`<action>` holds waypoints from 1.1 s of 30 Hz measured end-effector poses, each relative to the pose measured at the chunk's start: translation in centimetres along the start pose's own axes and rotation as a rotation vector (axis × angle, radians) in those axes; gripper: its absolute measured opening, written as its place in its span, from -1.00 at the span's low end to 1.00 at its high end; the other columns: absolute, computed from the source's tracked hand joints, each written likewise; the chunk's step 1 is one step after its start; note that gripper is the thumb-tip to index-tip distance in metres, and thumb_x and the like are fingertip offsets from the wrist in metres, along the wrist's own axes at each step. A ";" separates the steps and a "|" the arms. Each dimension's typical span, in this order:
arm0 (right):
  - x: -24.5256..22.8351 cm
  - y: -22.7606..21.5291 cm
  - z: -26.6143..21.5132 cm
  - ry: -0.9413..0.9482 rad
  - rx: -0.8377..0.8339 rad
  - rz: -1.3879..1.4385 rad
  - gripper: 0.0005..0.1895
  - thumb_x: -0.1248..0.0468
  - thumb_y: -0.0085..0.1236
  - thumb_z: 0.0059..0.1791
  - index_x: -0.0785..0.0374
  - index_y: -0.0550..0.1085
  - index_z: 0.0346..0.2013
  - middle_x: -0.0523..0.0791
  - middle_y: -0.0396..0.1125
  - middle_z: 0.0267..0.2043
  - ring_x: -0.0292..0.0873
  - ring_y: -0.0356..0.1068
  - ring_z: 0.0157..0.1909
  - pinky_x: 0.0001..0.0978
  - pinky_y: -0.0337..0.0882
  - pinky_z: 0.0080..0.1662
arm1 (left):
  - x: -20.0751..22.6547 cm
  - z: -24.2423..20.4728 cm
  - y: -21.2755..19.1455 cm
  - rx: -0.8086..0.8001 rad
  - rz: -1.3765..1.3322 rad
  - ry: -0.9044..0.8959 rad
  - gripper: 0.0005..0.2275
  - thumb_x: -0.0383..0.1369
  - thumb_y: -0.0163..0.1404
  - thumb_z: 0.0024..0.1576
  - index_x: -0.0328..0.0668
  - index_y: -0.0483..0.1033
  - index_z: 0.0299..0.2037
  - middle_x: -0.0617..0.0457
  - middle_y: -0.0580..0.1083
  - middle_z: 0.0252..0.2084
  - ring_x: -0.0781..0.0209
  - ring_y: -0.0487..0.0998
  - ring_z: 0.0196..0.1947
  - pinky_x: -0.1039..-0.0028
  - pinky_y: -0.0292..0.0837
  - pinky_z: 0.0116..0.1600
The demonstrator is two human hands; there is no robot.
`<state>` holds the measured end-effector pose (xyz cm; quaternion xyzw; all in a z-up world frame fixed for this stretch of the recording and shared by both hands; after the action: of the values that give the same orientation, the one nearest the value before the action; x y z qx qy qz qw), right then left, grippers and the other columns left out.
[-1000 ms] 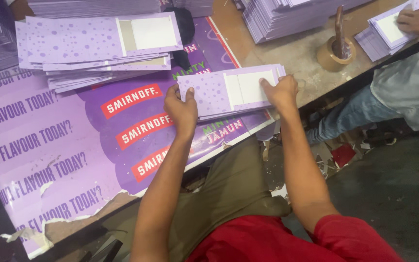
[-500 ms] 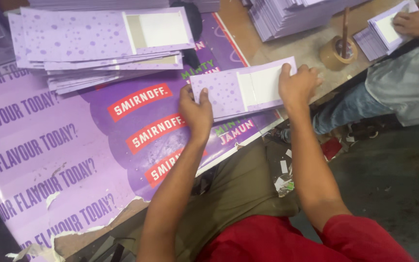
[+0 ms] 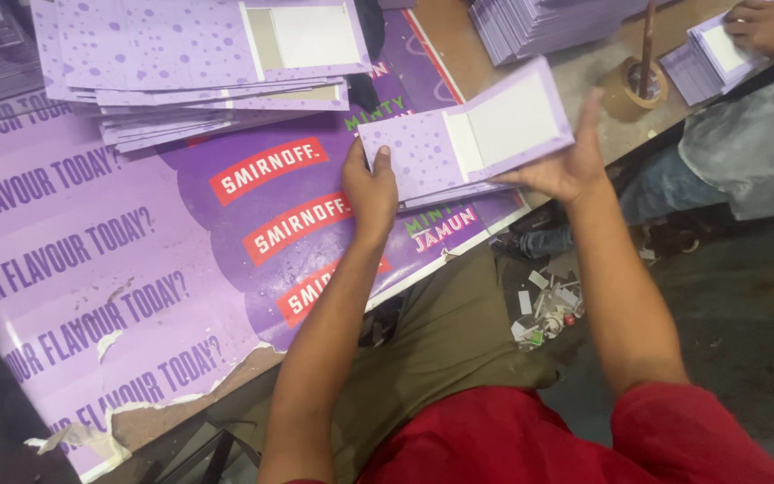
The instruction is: The person repeatedly folds small purple printed paper sheets by hand on a cluttered workbench. They pick up each sheet, fold it in half, and place it into a growing stack on the right side of the table.
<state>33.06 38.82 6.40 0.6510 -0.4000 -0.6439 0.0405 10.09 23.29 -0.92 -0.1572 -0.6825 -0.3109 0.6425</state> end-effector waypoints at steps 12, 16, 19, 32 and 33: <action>6.5 2.4 0.4 -0.179 0.137 0.075 -0.29 -0.06 -0.27 0.20 0.25 -0.04 0.54 0.06 0.04 0.54 0.11 0.04 0.55 0.09 0.14 0.43 | 0.4 0.4 -0.1 -0.135 0.185 0.146 -0.43 -0.33 0.07 0.23 -0.46 0.15 0.39 -0.34 0.38 0.16 -0.03 0.44 0.13 0.27 0.34 0.20; 4.8 5.7 -1.2 -0.231 -0.088 0.264 -0.24 -0.11 -0.25 0.17 0.28 0.01 0.54 0.05 0.05 0.55 0.10 0.05 0.57 0.07 0.06 0.49 | 1.9 0.3 0.0 -0.093 0.506 0.467 -0.39 -0.27 0.27 0.19 -0.48 0.24 0.30 -0.45 0.33 0.21 -0.20 0.35 0.22 0.18 0.27 0.29; 4.0 6.7 -1.5 -0.214 -0.216 0.303 -0.19 -0.16 -0.22 0.15 0.32 0.04 0.53 0.10 0.06 0.55 0.12 0.07 0.57 0.03 0.05 0.52 | 1.7 0.3 0.4 -0.347 -0.015 0.075 -0.45 -0.29 0.18 0.12 -0.43 0.28 0.25 -0.24 0.52 0.08 0.01 0.58 0.11 0.26 0.50 0.23; 7.0 4.6 0.1 -0.027 0.394 -0.176 -0.41 0.12 -0.07 0.14 0.43 0.13 0.36 0.04 0.27 0.31 -0.07 0.31 0.34 -0.23 0.26 0.31 | 1.8 1.0 -2.3 -0.432 -0.193 -0.161 -0.50 -0.51 0.13 0.12 -0.43 0.27 0.28 -0.22 0.48 0.19 0.01 0.51 0.22 0.28 0.42 0.32; 6.6 5.8 -0.8 0.029 0.319 -0.474 -0.48 0.09 -0.06 0.18 0.48 0.28 0.25 0.08 0.35 0.15 -0.04 0.35 0.18 -0.22 0.34 0.19 | 2.7 1.1 -3.5 -0.406 -0.204 -0.155 -0.48 -0.54 0.12 0.10 -0.41 0.26 0.30 -0.20 0.47 0.20 0.02 0.51 0.22 0.29 0.42 0.33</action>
<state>30.05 30.71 4.52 0.7335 -0.3323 -0.5550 -0.2085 6.77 20.87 0.95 -0.2369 -0.6656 -0.4920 0.5088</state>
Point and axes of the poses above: each hand's wrist, its own z-axis towards the middle knuckle, its own y-axis out of the palm, x = y × z, the point moved 2 cm from there along z, towards the middle knuckle
